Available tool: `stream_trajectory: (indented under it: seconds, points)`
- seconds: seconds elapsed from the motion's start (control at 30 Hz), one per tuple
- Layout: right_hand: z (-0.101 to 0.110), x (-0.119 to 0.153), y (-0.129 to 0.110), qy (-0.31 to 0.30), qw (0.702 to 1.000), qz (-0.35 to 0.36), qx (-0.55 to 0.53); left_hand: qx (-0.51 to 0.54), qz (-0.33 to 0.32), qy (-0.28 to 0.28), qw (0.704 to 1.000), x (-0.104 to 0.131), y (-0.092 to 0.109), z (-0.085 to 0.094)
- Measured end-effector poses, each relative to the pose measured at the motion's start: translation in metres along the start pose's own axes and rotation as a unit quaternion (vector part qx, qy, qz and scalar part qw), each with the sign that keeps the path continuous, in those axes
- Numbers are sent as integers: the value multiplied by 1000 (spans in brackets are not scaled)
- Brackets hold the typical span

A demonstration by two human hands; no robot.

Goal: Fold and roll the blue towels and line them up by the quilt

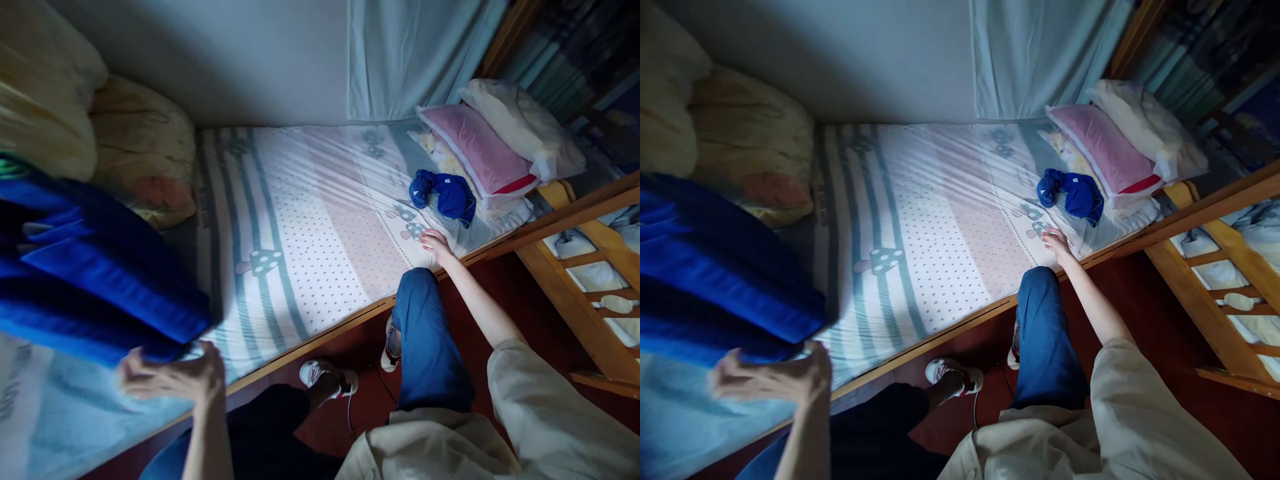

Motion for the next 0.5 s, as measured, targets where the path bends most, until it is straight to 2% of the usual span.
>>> stream_trajectory:
  seconds: [0.03, 0.07, 0.13, 0.17, 0.2, 0.27, 0.3, 0.37, 0.5]
  points:
    - [16, -9, 4, 19, 1000, -2, 6, 16, -36, 25, 999, 15, 27, -10]
    - [28, -20, 7, 33, 999, -4, 16, 26, -107, -32, 993, 27, 63, -40]
    - [42, -43, 11, 48, 998, -9, 47, 2, -240, -212, 947, 59, 135, -120]
    - [46, -55, 12, 52, 996, -12, 66, -29, -264, -267, 926, 74, 160, -155]
    - [48, -68, 12, 56, 995, -14, 86, -65, -263, -299, 915, 84, 178, -184]
    - [51, -95, 10, 66, 990, -17, 121, -141, -239, -326, 904, 94, 201, -229]
    - [52, -109, 7, 70, 988, -13, 136, -177, -224, -323, 902, 95, 206, -242]
    - [51, -136, -1, 72, 984, 4, 162, -229, -206, -308, 900, 93, 212, -257]
    - [49, -190, -17, 69, 973, 24, 219, -263, -197, -297, 896, 87, 210, -267]
Point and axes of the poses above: each hand's wrist, its own x-axis away from the middle knuckle, its own z-axis out of the back of the hand, y = z × x, the point moved 10 cm from there along -x, towards the middle knuckle, and after that the axes turned 14 degrees about -y, right-handed, at the moved point
